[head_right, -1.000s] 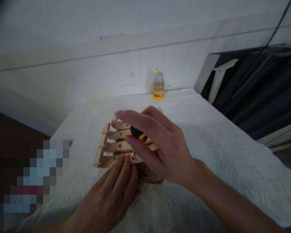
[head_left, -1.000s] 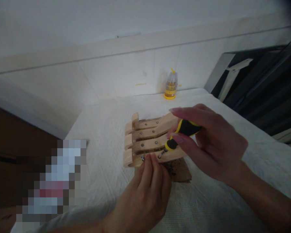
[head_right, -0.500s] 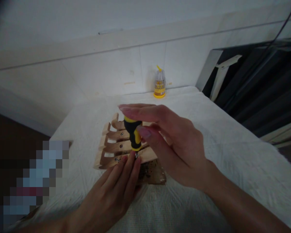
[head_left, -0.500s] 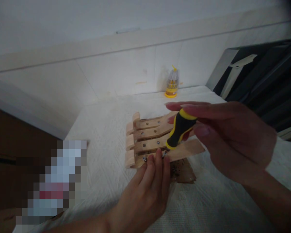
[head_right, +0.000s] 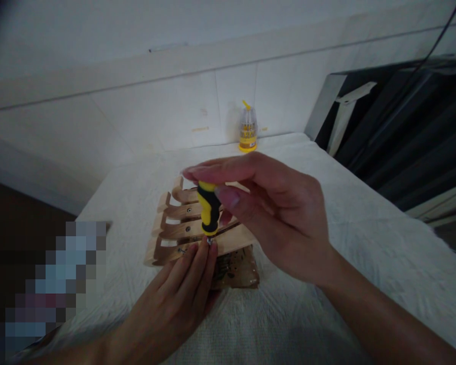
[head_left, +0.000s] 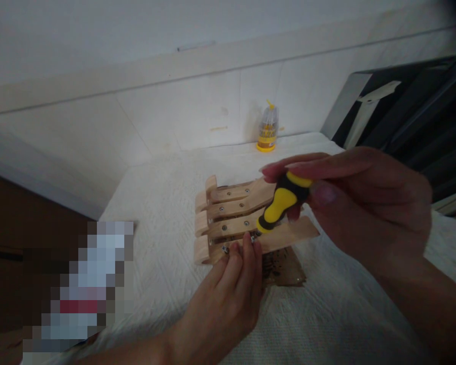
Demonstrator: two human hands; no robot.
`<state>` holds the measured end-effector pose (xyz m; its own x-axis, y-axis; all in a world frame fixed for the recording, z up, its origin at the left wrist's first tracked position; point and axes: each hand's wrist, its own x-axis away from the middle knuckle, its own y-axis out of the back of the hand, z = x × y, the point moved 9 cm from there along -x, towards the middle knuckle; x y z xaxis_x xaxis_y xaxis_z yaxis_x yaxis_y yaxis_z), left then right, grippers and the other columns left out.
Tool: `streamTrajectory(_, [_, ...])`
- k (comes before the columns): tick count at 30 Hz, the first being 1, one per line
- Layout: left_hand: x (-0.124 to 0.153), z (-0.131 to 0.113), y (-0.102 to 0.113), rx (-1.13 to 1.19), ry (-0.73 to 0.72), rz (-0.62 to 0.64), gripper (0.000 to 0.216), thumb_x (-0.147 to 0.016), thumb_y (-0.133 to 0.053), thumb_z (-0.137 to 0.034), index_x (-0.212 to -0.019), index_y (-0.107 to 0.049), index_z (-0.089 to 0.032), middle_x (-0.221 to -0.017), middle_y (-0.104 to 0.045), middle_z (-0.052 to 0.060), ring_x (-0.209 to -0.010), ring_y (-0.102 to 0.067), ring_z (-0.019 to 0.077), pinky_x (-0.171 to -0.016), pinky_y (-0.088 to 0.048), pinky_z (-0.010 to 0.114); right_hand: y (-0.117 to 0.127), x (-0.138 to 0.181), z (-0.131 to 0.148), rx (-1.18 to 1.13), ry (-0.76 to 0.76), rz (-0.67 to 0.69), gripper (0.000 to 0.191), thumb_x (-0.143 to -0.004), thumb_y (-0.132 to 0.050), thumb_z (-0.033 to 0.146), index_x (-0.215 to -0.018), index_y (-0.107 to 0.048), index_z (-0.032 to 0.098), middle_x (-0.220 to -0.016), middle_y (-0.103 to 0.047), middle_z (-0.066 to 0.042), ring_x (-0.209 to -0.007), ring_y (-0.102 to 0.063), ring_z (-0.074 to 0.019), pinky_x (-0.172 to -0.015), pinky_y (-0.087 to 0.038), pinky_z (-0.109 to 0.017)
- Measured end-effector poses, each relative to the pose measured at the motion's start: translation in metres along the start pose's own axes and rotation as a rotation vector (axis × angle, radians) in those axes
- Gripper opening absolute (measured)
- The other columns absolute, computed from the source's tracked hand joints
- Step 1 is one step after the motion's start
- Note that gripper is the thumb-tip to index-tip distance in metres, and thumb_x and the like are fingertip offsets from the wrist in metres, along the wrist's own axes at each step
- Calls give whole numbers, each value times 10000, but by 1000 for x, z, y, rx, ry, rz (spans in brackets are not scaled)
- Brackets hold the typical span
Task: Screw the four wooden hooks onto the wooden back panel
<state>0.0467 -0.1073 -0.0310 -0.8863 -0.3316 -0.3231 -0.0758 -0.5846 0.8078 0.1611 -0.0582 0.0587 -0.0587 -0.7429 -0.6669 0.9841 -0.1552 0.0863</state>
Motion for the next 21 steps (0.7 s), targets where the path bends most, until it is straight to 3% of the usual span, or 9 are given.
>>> streamTrajectory(7, [-1,2,0,25,26,1,473,-884,-448,-231,-1282,-434,24,-1273,-550,206,-1119,-537,269,-867,-445,343,-3,-4,7,-128,80,-22,199,-720,-673,87,-831,-677,252,-829,-644,-15,-767,-648,-161,-384,-520,-218])
streamTrajectory(10, [0,0,-1,4,30,-4,469,-882,-445,-221,-1280,-434,27,-1283,-540,212,-1112,-542,269,-861,-449,348,2,-2,12,-95,114,-74,173,-687,-731,139,-790,-661,260,-789,-624,7,-779,-642,-154,-476,-566,-238])
streamTrajectory(13, [1,-1,-2,-18,38,6,469,-885,-436,-224,-1279,-437,29,-1277,-546,209,-1103,-547,265,-850,-455,344,0,-1,9,-28,52,-14,64,-798,-643,224,-841,-655,270,-972,-672,15,-968,-643,-161,-672,-604,-288])
streamTrajectory(15, [2,-3,-3,-24,25,21,473,-878,-440,-216,-1283,-438,27,-1279,-545,207,-1108,-543,264,-851,-455,342,-3,-1,8,16,49,43,128,-849,-573,200,-903,-659,279,-1071,-679,33,-1046,-631,-161,-738,-604,-314])
streamTrajectory(19, [2,-3,-3,-31,19,14,475,-878,-434,-220,-1280,-444,33,-1286,-536,216,-1118,-537,263,-852,-454,337,-1,-3,14,-8,161,-8,119,-791,-639,147,-868,-673,231,-874,-703,19,-877,-668,-121,-694,-595,-248])
streamTrajectory(21, [2,-3,-3,-35,23,14,479,-880,-432,-223,-1285,-439,34,-1295,-525,224,-1126,-531,266,-852,-454,338,3,-4,15,-36,197,-61,104,-720,-717,165,-797,-669,216,-778,-663,19,-811,-651,-115,-746,-585,-257])
